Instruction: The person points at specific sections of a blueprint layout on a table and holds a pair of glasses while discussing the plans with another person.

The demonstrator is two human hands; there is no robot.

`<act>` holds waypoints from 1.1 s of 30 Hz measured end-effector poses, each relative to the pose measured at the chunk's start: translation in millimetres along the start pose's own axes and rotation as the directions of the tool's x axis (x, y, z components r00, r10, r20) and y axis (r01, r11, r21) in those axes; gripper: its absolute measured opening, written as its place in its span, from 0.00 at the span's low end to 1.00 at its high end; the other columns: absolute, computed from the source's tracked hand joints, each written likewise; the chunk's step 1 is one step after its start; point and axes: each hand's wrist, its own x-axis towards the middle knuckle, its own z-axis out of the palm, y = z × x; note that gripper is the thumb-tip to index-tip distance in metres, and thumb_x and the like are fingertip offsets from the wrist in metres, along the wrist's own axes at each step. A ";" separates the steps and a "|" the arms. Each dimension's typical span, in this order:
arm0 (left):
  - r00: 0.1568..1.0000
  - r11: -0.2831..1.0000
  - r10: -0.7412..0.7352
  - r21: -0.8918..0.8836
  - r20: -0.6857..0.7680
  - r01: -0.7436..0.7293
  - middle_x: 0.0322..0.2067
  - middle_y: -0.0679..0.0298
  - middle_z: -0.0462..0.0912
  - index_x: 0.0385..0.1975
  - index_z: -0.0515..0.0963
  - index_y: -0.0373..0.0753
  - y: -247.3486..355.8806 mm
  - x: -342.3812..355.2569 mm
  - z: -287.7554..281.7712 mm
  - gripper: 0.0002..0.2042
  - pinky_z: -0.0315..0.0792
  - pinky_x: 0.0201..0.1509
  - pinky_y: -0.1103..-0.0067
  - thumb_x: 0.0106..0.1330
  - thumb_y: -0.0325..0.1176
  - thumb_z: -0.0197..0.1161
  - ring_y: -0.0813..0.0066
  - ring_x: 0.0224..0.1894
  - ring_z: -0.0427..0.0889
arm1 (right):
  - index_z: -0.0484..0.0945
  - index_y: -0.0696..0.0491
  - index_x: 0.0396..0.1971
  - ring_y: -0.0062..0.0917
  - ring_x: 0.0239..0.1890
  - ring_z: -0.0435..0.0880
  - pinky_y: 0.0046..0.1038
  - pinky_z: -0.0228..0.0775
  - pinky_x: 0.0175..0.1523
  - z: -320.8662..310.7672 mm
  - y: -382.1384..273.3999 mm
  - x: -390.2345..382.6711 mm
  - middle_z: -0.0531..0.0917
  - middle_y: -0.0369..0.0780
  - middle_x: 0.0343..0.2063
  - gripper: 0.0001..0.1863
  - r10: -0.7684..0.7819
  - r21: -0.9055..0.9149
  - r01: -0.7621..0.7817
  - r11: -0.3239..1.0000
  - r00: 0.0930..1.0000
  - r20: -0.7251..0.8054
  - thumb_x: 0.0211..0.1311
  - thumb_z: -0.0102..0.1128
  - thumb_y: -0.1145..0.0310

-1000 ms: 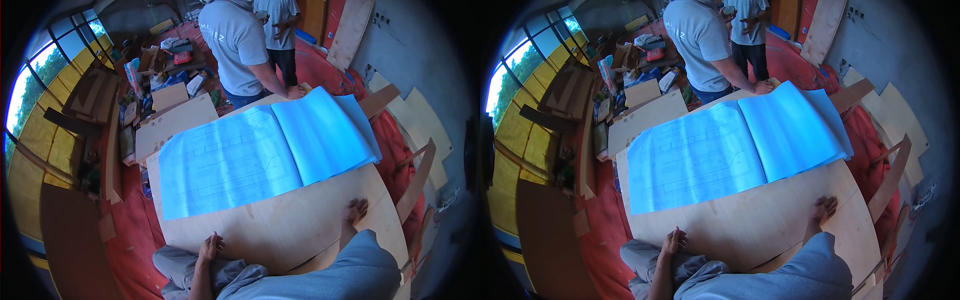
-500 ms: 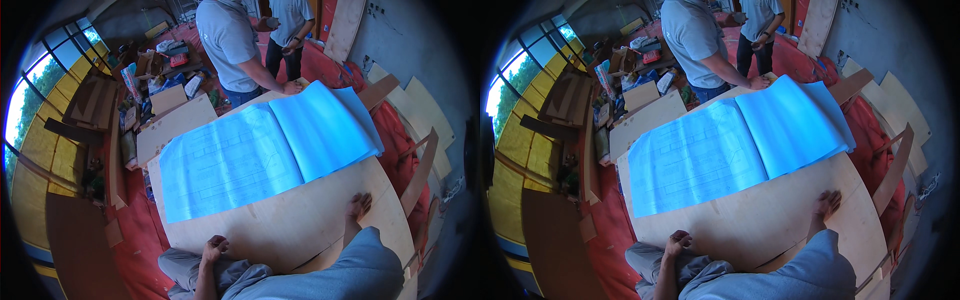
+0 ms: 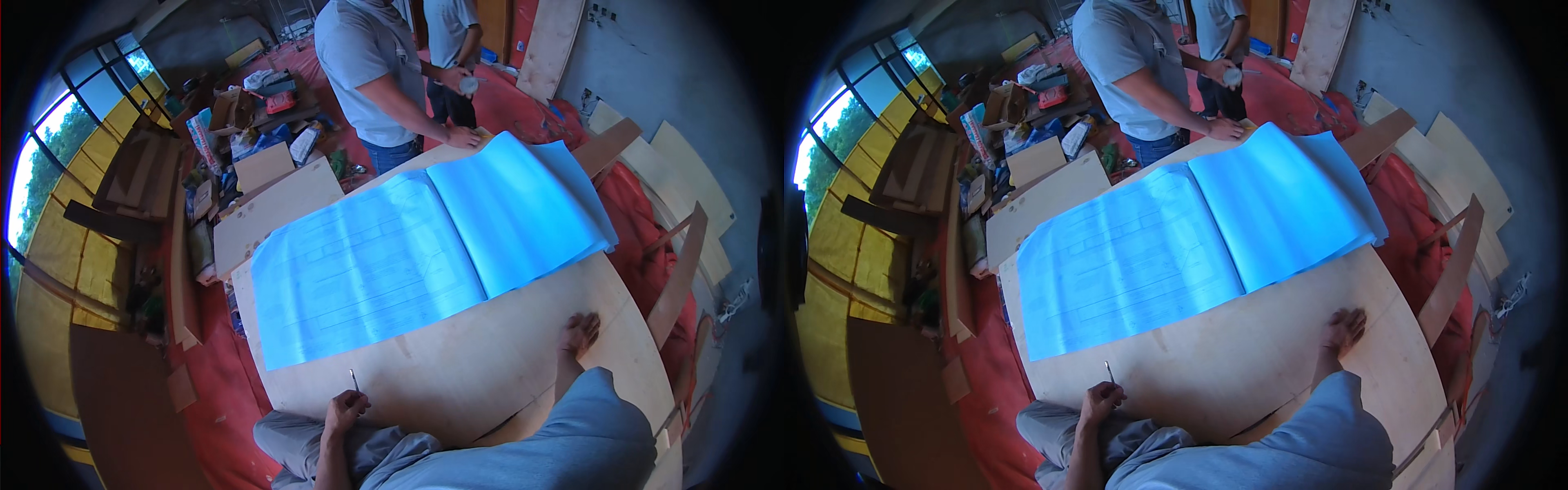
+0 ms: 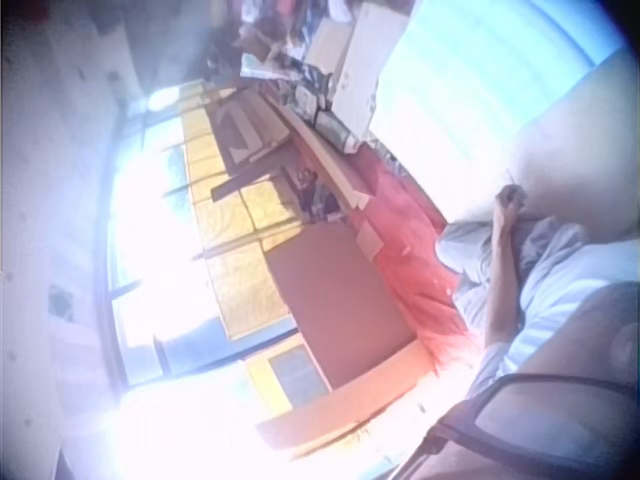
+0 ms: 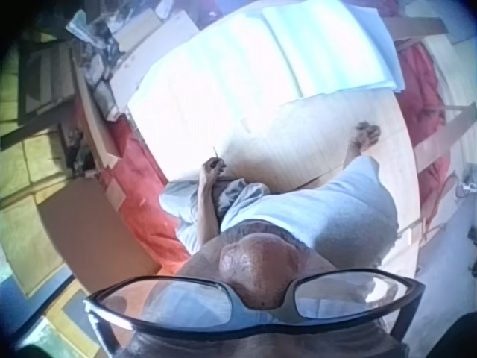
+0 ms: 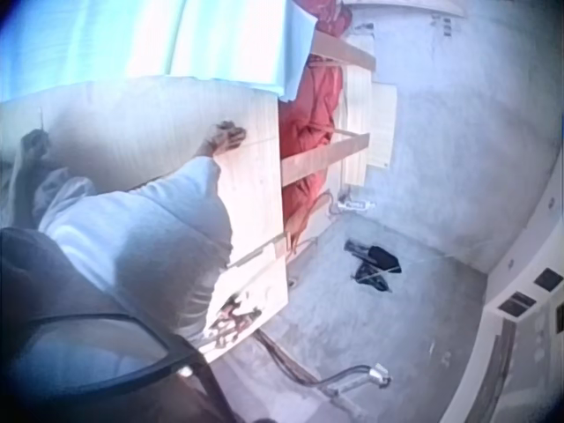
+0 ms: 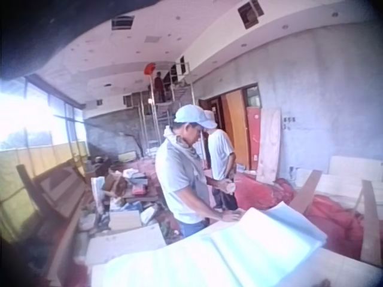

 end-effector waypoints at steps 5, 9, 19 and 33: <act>0.999 0.988 -0.013 0.154 -0.032 0.018 0.30 0.57 0.90 0.41 0.84 0.28 6.4 -7.3 0.4 0.13 0.80 0.40 0.76 0.69 0.35 0.70 0.74 0.32 0.87 | 0.64 0.54 0.75 0.39 0.78 0.60 0.44 0.47 0.81 -16.8 -10.0 -3.6 0.64 0.46 0.76 0.36 -0.009 0.051 0.008 0.999 1.000 0.026 0.79 0.38 0.44; 0.998 0.986 -0.019 0.165 -0.061 0.029 0.30 0.57 0.90 0.40 0.85 0.29 5.6 -6.1 2.0 0.14 0.80 0.41 0.75 0.68 0.36 0.71 0.73 0.33 0.87 | 0.64 0.54 0.75 0.39 0.79 0.59 0.44 0.46 0.81 -13.4 -7.4 -2.3 0.64 0.46 0.76 0.37 -0.001 0.032 -0.001 0.999 0.999 0.038 0.79 0.37 0.43; 0.993 0.950 0.099 0.304 -0.060 -0.077 0.33 0.55 0.90 0.42 0.87 0.33 -4.8 -4.2 3.4 0.14 0.80 0.43 0.73 0.63 0.36 0.75 0.69 0.36 0.89 | 0.62 0.54 0.76 0.38 0.79 0.59 0.42 0.45 0.82 -18.2 -9.6 -2.4 0.64 0.45 0.76 0.37 0.003 0.028 -0.005 1.000 0.998 0.066 0.79 0.36 0.43; 1.000 0.982 0.001 0.191 0.030 -0.007 0.32 0.57 0.91 0.51 0.85 0.35 4.7 -2.2 4.7 0.15 0.80 0.41 0.75 0.67 0.33 0.70 0.74 0.35 0.89 | 0.63 0.56 0.75 0.39 0.79 0.59 0.42 0.45 0.82 -14.3 -3.4 2.3 0.64 0.47 0.76 0.37 -0.034 0.001 0.034 0.999 0.999 0.035 0.79 0.36 0.44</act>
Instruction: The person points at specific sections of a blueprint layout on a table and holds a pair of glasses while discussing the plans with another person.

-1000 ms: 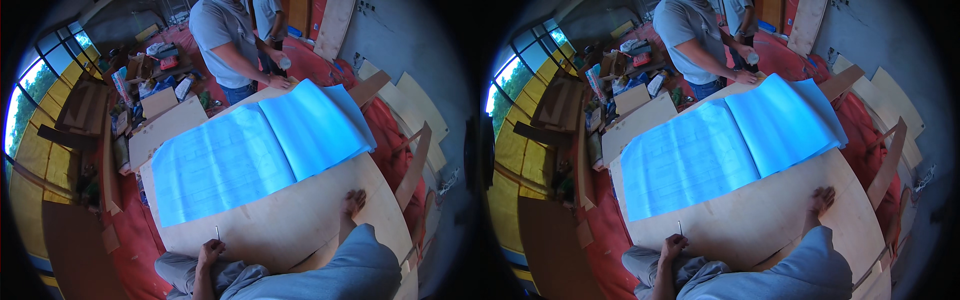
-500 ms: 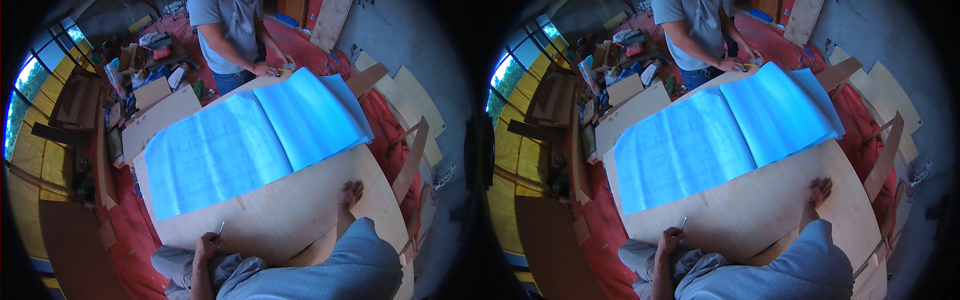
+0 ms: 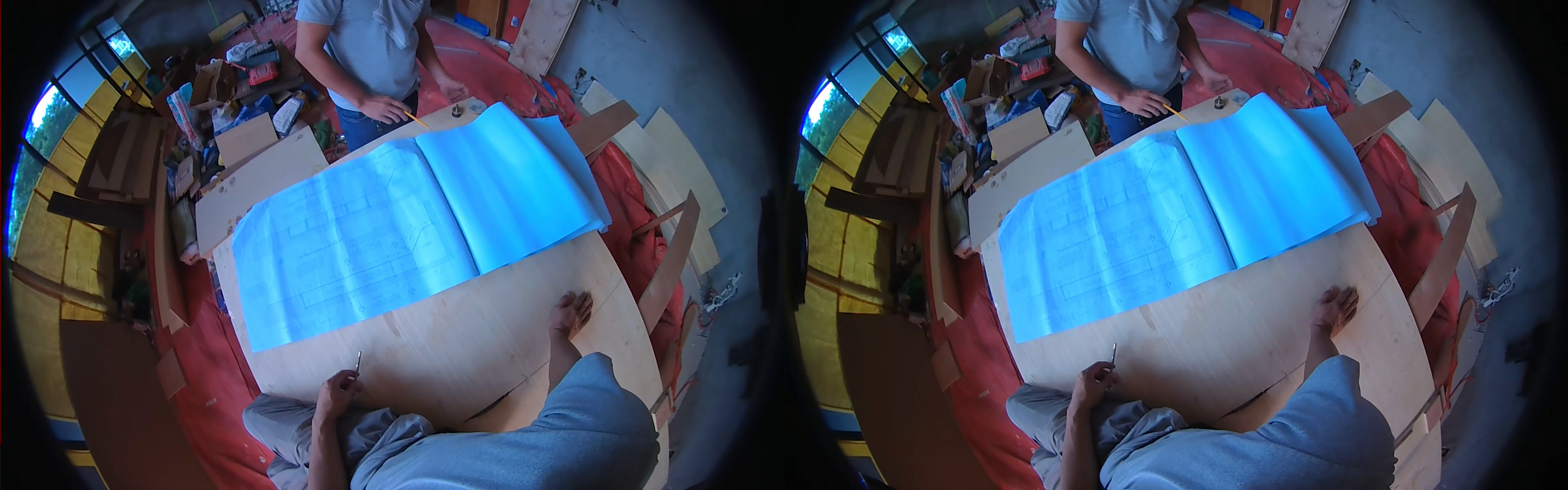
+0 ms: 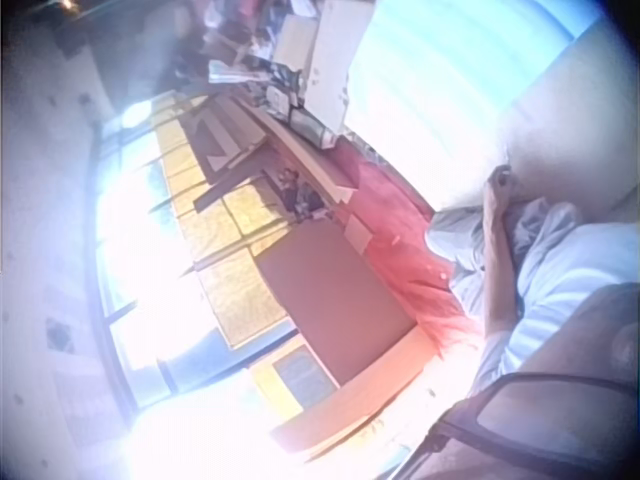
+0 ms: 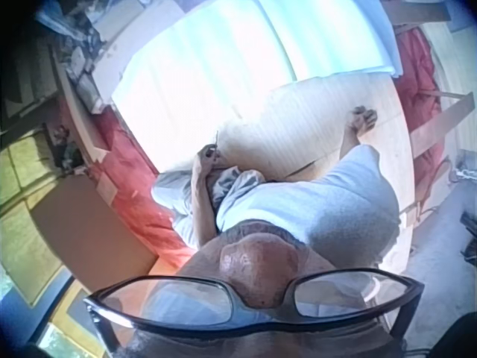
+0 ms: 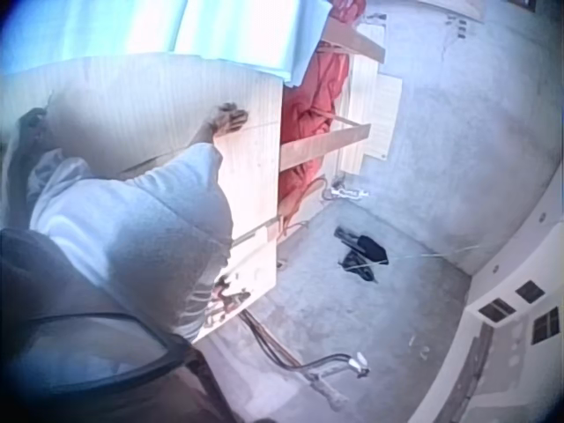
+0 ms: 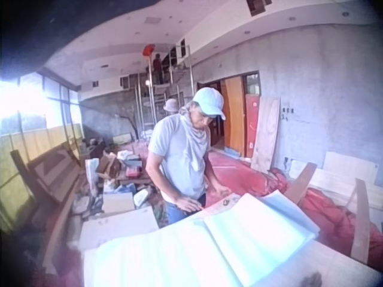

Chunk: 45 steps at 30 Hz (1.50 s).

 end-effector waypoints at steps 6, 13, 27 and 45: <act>0.999 0.997 0.042 0.060 -0.027 -0.040 0.38 0.56 0.91 0.51 0.84 0.36 -13.4 -0.4 -1.7 0.14 0.80 0.45 0.72 0.68 0.32 0.68 0.67 0.38 0.89 | 0.64 0.56 0.74 0.38 0.78 0.61 0.43 0.48 0.81 -5.5 -9.2 -6.5 0.65 0.47 0.75 0.37 -0.024 0.008 0.025 1.000 0.999 -0.030 0.79 0.37 0.44; 0.988 0.985 0.138 0.113 -0.063 -0.130 0.41 0.55 0.89 0.44 0.86 0.37 -15.9 4.2 1.6 0.11 0.80 0.49 0.70 0.64 0.33 0.71 0.62 0.43 0.89 | 0.66 0.55 0.73 0.37 0.78 0.61 0.42 0.51 0.79 10.0 6.8 -0.7 0.67 0.45 0.74 0.36 -0.017 -0.025 0.016 1.000 0.998 -0.052 0.79 0.36 0.43; 0.958 0.904 0.165 0.424 -0.236 -0.051 0.39 0.60 0.85 0.37 0.85 0.44 11.0 -6.0 5.0 0.06 0.80 0.49 0.62 0.62 0.34 0.70 0.55 0.47 0.85 | 0.65 0.55 0.73 0.35 0.78 0.61 0.42 0.52 0.79 -8.3 -16.3 -3.6 0.66 0.44 0.75 0.37 -0.001 0.042 0.002 0.999 1.000 -0.013 0.78 0.37 0.42; 0.952 0.868 0.216 0.490 -0.215 -0.087 0.41 0.63 0.83 0.37 0.83 0.44 1.5 3.9 12.1 0.04 0.81 0.50 0.61 0.65 0.33 0.66 0.57 0.51 0.82 | 0.70 0.56 0.70 0.37 0.74 0.66 0.42 0.54 0.76 21.1 11.6 7.8 0.71 0.44 0.70 0.38 -0.040 -0.031 0.038 0.999 0.996 -0.081 0.77 0.36 0.40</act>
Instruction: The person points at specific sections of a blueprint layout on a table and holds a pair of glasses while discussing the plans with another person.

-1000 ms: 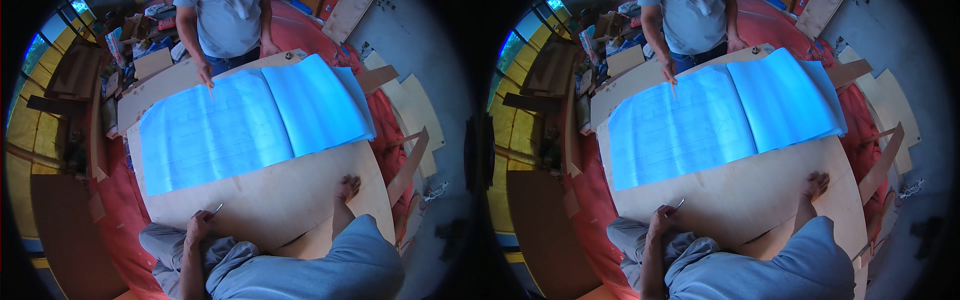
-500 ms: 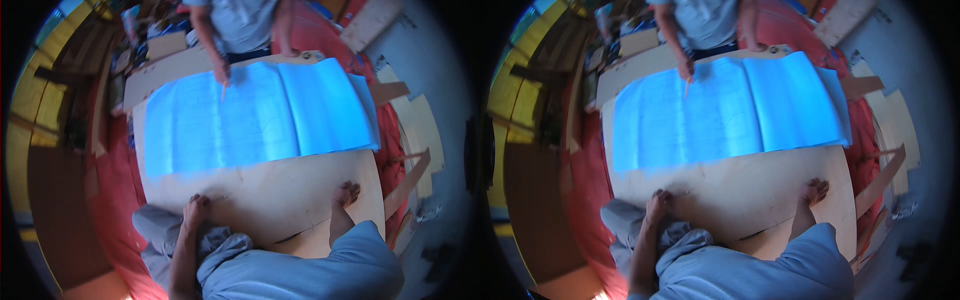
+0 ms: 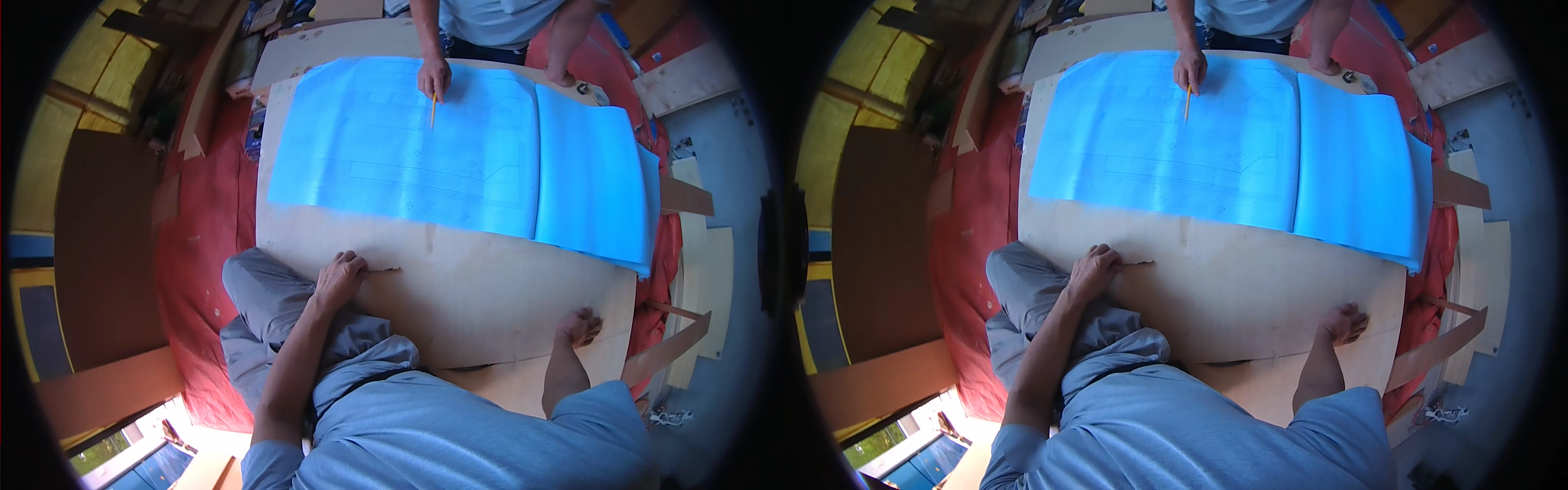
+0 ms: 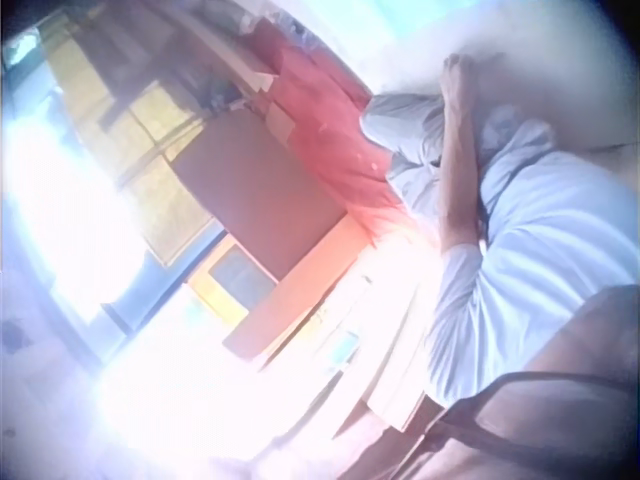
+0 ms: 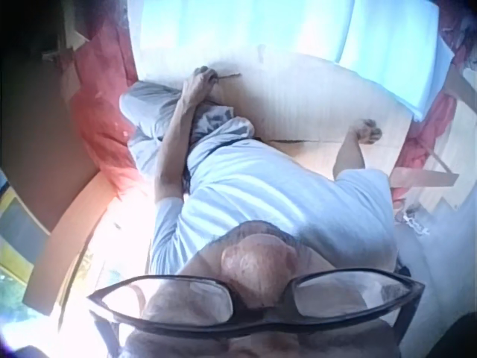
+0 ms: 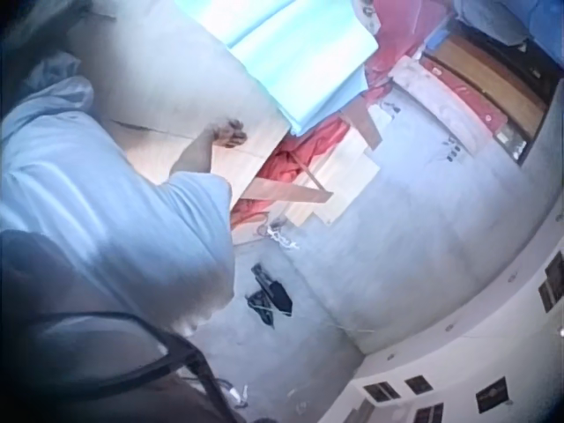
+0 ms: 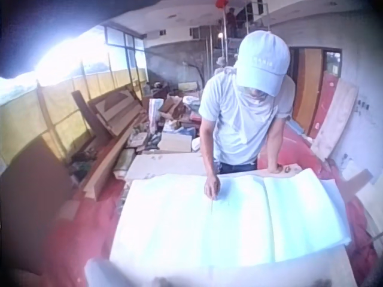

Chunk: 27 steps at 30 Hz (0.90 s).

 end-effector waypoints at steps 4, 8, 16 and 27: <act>0.999 1.000 0.024 0.006 -0.029 -0.024 0.40 0.62 0.83 0.36 0.82 0.42 -4.6 -6.1 -0.3 0.03 0.82 0.48 0.61 0.65 0.31 0.64 0.57 0.50 0.82 | 0.71 0.56 0.69 0.38 0.74 0.67 0.43 0.55 0.76 -19.1 -11.0 -4.0 0.71 0.44 0.69 0.38 -0.029 0.010 0.028 1.000 0.998 0.054 0.77 0.36 0.40; 0.997 0.999 0.051 0.002 -0.064 -0.051 0.40 0.62 0.82 0.37 0.81 0.42 -7.8 -4.6 4.8 0.04 0.82 0.47 0.61 0.65 0.31 0.65 0.57 0.49 0.83 | 0.71 0.58 0.68 0.37 0.72 0.69 0.45 0.60 0.73 -15.4 -8.9 -4.0 0.73 0.43 0.68 0.36 -0.041 -0.011 0.040 0.999 0.999 -0.021 0.78 0.37 0.43; 0.991 0.999 0.045 0.000 -0.124 -0.045 0.39 0.62 0.83 0.37 0.82 0.43 -4.5 -2.5 3.3 0.05 0.82 0.46 0.62 0.65 0.33 0.66 0.57 0.48 0.83 | 0.71 0.57 0.68 0.37 0.72 0.68 0.45 0.60 0.73 -16.1 -8.7 -1.1 0.72 0.44 0.69 0.36 -0.032 -0.015 0.032 0.999 0.999 0.039 0.78 0.37 0.43; 0.997 0.998 0.035 0.052 -0.076 -0.031 0.41 0.63 0.83 0.37 0.82 0.43 -12.5 -5.0 7.1 0.05 0.81 0.48 0.63 0.65 0.33 0.66 0.58 0.49 0.83 | 0.70 0.58 0.68 0.38 0.74 0.66 0.45 0.57 0.74 -2.0 -1.8 -1.9 0.72 0.44 0.69 0.38 -0.011 0.021 0.011 1.000 1.000 0.009 0.77 0.38 0.41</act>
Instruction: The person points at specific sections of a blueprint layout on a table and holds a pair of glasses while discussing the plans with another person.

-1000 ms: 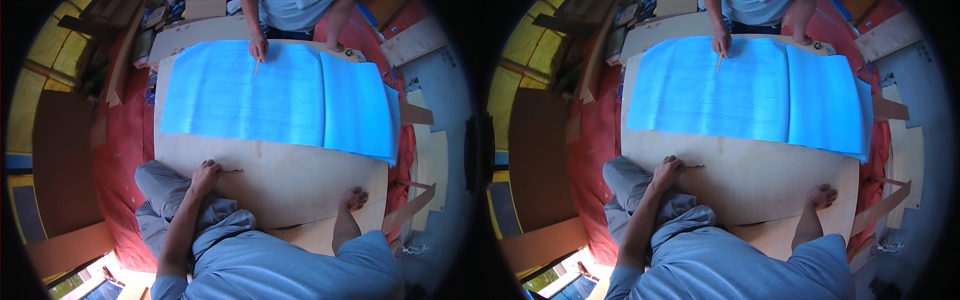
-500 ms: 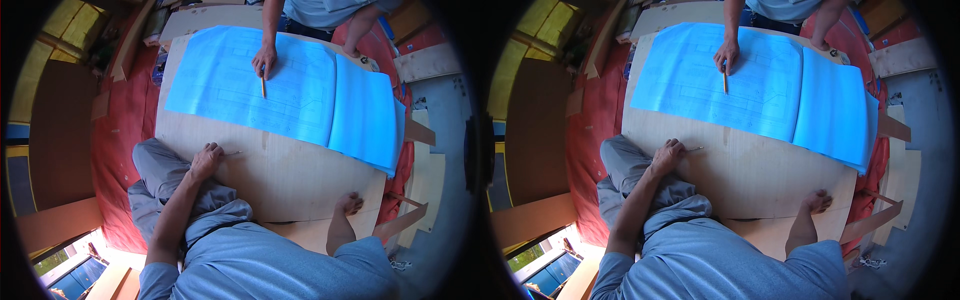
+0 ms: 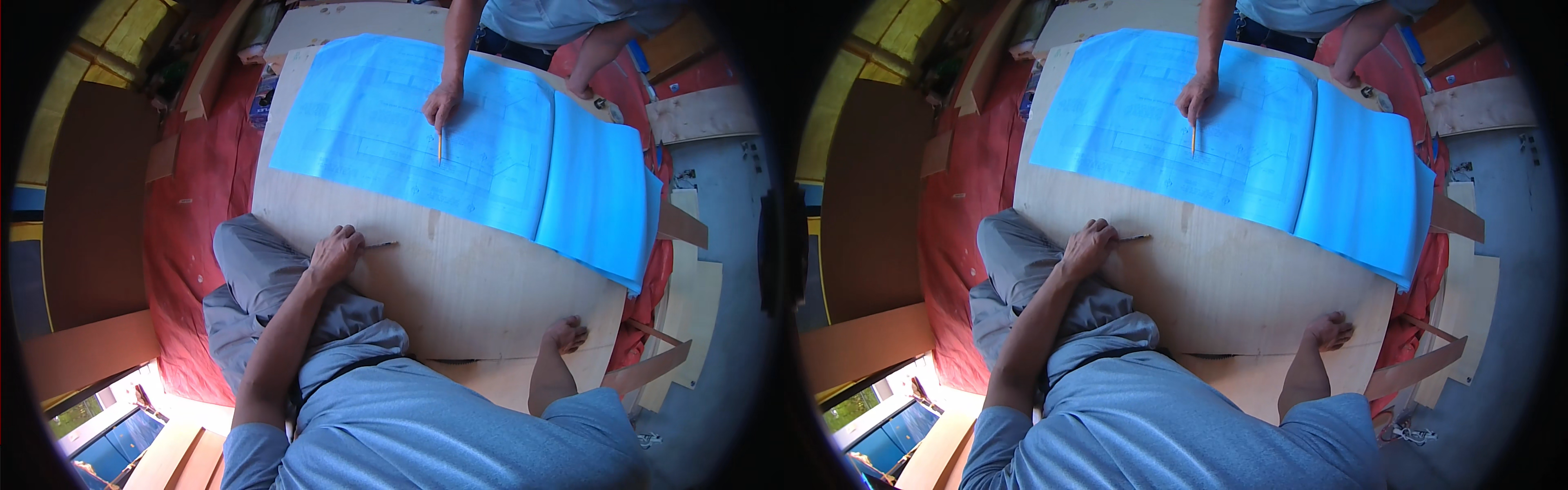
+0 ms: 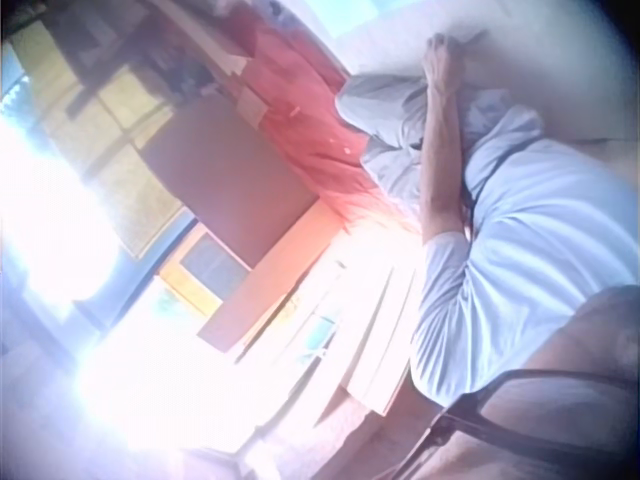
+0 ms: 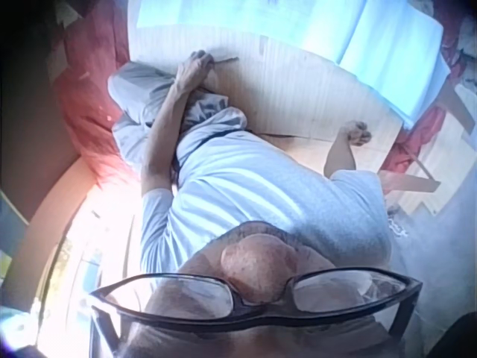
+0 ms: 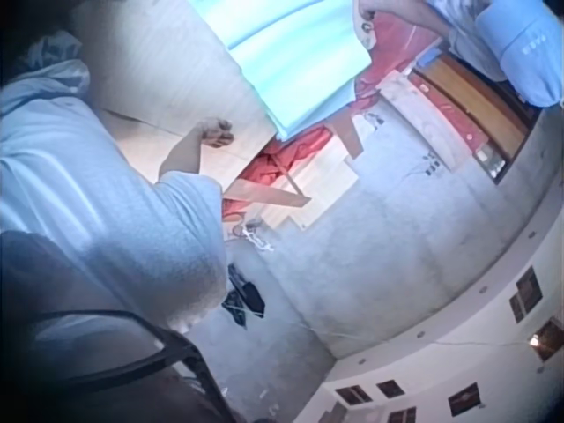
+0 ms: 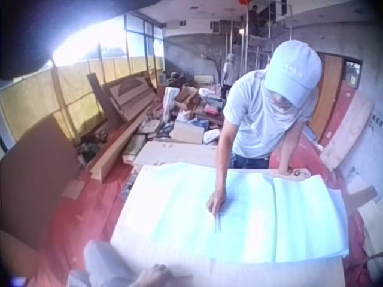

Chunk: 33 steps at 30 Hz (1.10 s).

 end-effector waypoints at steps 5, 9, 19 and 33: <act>1.000 1.000 0.005 0.005 0.015 -0.005 0.41 0.63 0.83 0.38 0.83 0.43 3.0 0.8 -1.3 0.05 0.81 0.49 0.63 0.65 0.33 0.66 0.58 0.50 0.82 | 0.71 0.59 0.68 0.40 0.70 0.70 0.46 0.61 0.71 27.1 11.4 0.6 0.74 0.46 0.67 0.38 -0.047 0.024 0.050 0.998 0.994 -0.101 0.75 0.41 0.42; 0.999 0.999 0.031 -0.019 0.012 -0.030 0.41 0.62 0.83 0.38 0.82 0.43 13.0 8.6 -3.7 0.04 0.81 0.49 0.61 0.66 0.33 0.65 0.56 0.50 0.82 | 0.67 0.55 0.72 0.32 0.76 0.63 0.46 0.50 0.77 75.1 40.4 23.5 0.67 0.40 0.75 0.37 0.013 0.099 -0.008 0.995 0.998 -0.054 0.77 0.33 0.42; 0.999 1.000 0.012 0.018 0.033 -0.013 0.40 0.61 0.82 0.38 0.81 0.43 12.6 8.5 -3.1 0.04 0.79 0.47 0.61 0.67 0.33 0.65 0.56 0.48 0.82 | 0.69 0.53 0.70 0.33 0.73 0.66 0.42 0.56 0.75 1.8 1.1 2.4 0.71 0.41 0.70 0.37 0.016 0.024 -0.016 1.000 1.000 0.002 0.76 0.36 0.41; 0.997 0.998 0.048 -0.025 -0.055 -0.049 0.40 0.59 0.83 0.40 0.78 0.43 7.3 6.0 -0.8 0.05 0.79 0.45 0.60 0.68 0.32 0.64 0.53 0.46 0.83 | 0.68 0.53 0.71 0.34 0.75 0.63 0.42 0.53 0.75 13.3 1.6 2.8 0.69 0.42 0.72 0.37 0.011 -0.027 -0.012 1.000 1.000 -0.016 0.76 0.36 0.40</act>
